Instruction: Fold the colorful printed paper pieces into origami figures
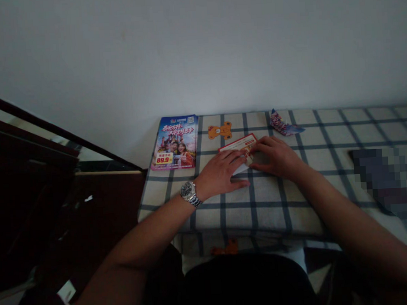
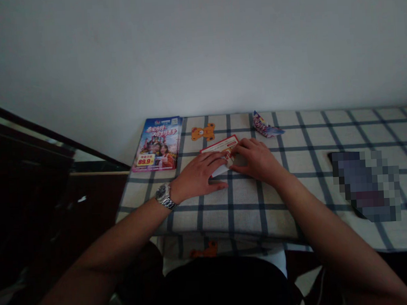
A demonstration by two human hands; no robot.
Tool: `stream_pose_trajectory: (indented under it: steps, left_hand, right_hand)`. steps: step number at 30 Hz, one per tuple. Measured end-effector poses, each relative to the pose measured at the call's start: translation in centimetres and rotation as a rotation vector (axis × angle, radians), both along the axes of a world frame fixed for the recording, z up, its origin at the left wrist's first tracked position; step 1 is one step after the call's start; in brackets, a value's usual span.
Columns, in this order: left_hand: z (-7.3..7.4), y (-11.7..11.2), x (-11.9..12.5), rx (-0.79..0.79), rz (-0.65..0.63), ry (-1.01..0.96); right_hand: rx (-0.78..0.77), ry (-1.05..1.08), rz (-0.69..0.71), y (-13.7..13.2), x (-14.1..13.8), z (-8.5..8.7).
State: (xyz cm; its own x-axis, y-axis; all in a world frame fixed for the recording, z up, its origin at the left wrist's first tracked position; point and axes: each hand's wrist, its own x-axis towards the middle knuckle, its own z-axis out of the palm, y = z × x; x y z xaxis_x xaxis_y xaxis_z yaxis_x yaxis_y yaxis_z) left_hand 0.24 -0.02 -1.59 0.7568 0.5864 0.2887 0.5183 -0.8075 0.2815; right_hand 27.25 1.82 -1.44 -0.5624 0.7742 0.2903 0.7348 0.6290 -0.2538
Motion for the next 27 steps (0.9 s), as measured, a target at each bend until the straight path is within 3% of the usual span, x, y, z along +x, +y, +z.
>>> stream_pose_trajectory:
  steps: [7, 12, 19, 27]
  left_hand:
    - [0.1, 0.2, -0.1, -0.007, -0.004, 0.0]
    - [-0.2, 0.2, -0.2, 0.04, -0.019, 0.034]
    - [-0.1, 0.0, -0.1, 0.059, -0.019, 0.047]
    - [-0.3, 0.0, -0.2, 0.053, -0.021, 0.04]
  right_hand:
    - [-0.021, 0.074, 0.038, 0.0, 0.4, 0.0]
    - [-0.014, 0.216, -0.047, 0.5, 0.2, -0.3]
    - [0.025, 0.18, -0.045, 0.4, -0.5, -0.6]
    - [0.033, 0.201, -0.17, 1.4, -0.7, -0.9]
